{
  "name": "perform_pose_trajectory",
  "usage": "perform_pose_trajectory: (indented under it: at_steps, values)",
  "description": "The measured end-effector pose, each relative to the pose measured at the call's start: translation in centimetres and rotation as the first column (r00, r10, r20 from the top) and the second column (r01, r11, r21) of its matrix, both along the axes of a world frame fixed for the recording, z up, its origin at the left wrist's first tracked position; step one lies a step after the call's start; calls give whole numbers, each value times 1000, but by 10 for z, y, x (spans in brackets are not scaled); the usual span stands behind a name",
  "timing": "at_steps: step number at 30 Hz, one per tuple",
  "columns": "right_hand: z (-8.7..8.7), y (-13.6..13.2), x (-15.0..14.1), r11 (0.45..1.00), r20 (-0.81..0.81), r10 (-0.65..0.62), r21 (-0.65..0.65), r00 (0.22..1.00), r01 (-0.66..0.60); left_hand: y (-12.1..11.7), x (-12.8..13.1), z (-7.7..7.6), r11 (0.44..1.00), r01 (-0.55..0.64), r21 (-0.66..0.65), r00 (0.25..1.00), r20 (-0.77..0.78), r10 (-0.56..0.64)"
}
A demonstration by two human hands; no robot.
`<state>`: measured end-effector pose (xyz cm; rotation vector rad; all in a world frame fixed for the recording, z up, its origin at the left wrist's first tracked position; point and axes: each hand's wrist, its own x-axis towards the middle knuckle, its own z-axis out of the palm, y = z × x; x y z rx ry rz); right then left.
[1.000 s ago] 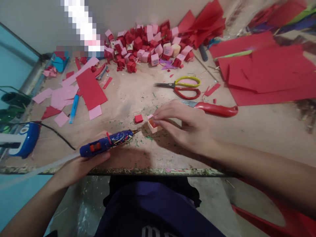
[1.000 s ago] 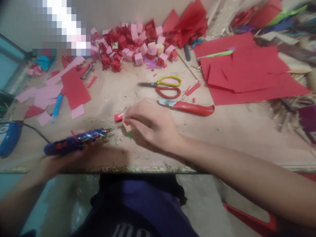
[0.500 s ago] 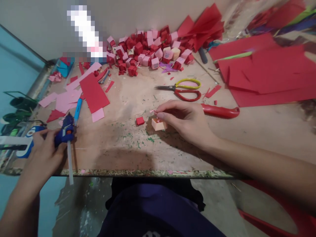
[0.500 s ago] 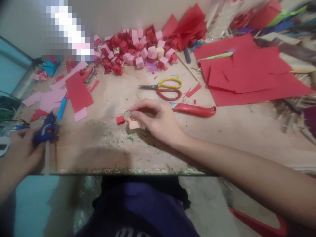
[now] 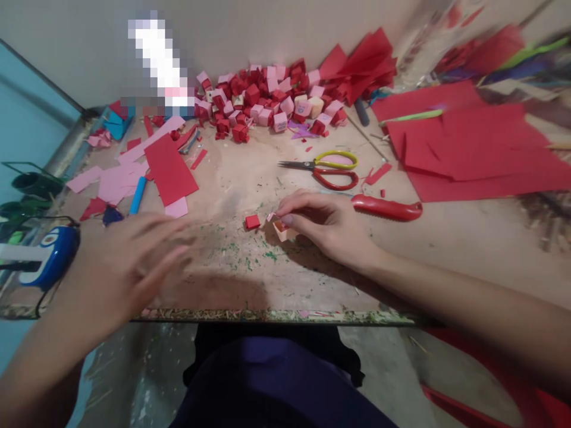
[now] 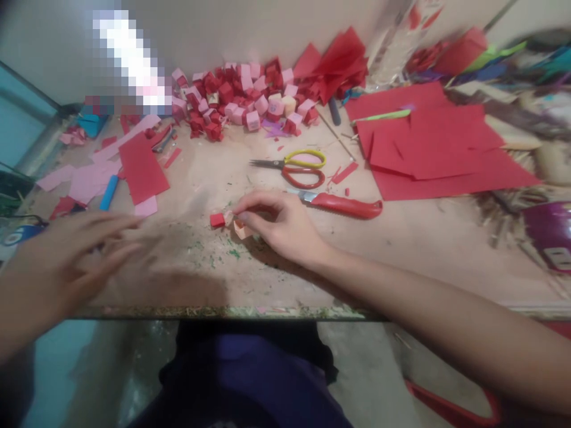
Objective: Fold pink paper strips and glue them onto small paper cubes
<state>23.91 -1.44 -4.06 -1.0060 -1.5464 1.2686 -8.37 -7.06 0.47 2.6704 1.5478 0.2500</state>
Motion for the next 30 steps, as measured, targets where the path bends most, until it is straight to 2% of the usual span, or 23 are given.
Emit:
perform_pose_trajectory:
  at_steps: [2,3,4,7,9,11,13,17,20,23,25,30]
  values:
    - [1,0,1,999,2,21,34,1000,-21,28,37,-7,969,248,-11,965,91,-246]
    - [1,1,1,998,5,24,50,1000,-24,41,51,-12,948,313,-55,944,128,-304]
    - [2,1,2,998,14,24,61,1000,-25,53,62,-18,929,358,-96,925,171,-339]
    - [5,2,6,997,74,28,74,997,-34,77,77,-33,907,363,-213,904,316,-287]
    - [7,2,9,994,111,61,82,992,-70,81,79,-39,898,339,-281,893,398,-213]
    - [8,-1,10,989,142,81,112,987,-97,79,78,-41,896,253,-365,872,487,-48]
    - [9,-4,9,980,192,77,168,978,-110,75,80,-43,862,207,-462,785,604,136]
    - [11,-9,4,950,254,44,288,966,-119,68,86,-46,758,313,-572,558,757,340]
    - [12,-11,1,931,259,34,342,965,-125,64,89,-46,689,332,-645,494,741,455]
    - [12,-14,0,918,290,40,367,956,-150,62,92,-44,617,368,-696,453,713,535]
    - [11,-15,0,916,318,47,364,947,-167,61,94,-44,588,392,-707,431,706,562]
    - [6,-18,-2,931,388,-40,349,921,-107,60,98,-47,569,366,-736,440,676,592]
